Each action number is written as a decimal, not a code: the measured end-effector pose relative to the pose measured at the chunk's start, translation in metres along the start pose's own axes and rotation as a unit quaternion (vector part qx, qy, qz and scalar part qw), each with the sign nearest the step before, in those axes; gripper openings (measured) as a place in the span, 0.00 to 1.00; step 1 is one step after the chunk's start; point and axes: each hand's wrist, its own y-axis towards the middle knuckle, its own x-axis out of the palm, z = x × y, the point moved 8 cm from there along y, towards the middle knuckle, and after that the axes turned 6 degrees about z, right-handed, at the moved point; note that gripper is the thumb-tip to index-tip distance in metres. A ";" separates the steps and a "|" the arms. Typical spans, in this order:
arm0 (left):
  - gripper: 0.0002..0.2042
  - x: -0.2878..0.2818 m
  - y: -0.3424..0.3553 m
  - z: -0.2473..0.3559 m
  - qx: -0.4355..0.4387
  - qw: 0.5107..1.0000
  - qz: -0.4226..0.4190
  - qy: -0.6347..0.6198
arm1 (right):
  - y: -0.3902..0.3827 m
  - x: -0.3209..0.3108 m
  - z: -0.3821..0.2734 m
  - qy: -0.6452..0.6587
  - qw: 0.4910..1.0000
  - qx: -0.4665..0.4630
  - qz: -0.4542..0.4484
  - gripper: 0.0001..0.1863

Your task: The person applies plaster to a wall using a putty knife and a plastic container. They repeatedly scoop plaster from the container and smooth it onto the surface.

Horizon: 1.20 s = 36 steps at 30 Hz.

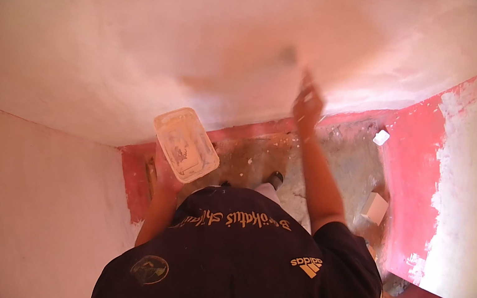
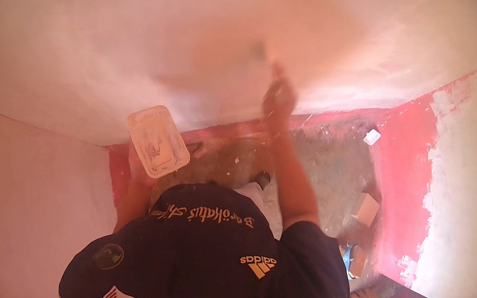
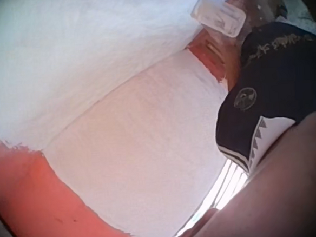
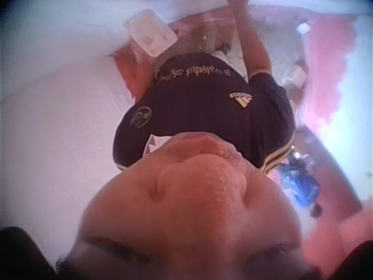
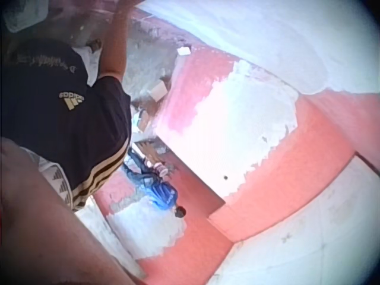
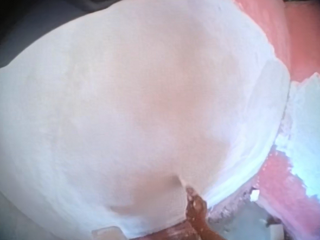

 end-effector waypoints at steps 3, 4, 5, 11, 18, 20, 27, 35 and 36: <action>0.27 -0.002 -0.002 0.000 0.011 0.999 0.019 0.031 | 0.096 -0.031 -0.023 0.030 0.993 -0.008 0.117 0.17; 0.27 -0.003 -0.003 -0.001 0.010 0.999 0.024 0.030 | 0.116 -0.025 -0.024 0.004 0.994 0.027 0.108 0.17; 0.27 -0.002 -0.003 -0.003 0.002 1.000 0.017 0.026 | 0.114 -0.019 -0.046 0.003 0.988 -0.080 0.131 0.16; 0.30 -0.011 0.004 -0.014 -0.046 0.998 -0.026 -0.020 | -0.117 0.083 -0.008 -0.135 0.942 -0.187 -0.244 0.15; 0.35 -0.013 0.005 -0.036 -0.095 0.988 -0.075 -0.092 | -0.238 0.001 0.105 -0.015 0.946 0.261 -0.194 0.09; 0.35 -0.016 0.005 -0.046 -0.111 0.987 -0.058 -0.105 | -0.218 -0.028 0.103 0.144 0.900 0.394 -0.123 0.09; 0.40 -0.013 0.026 -0.113 -0.155 0.972 -0.120 -0.129 | -0.136 -0.085 0.053 0.315 0.836 0.449 0.014 0.11; 0.44 0.057 0.075 -0.224 -0.139 0.972 -0.181 -0.053 | -0.052 -0.129 0.028 0.217 0.942 0.228 -0.117 0.13; 0.44 0.069 0.079 -0.234 -0.121 0.972 -0.200 -0.033 | -0.044 -0.132 0.028 0.110 0.967 0.176 -0.149 0.13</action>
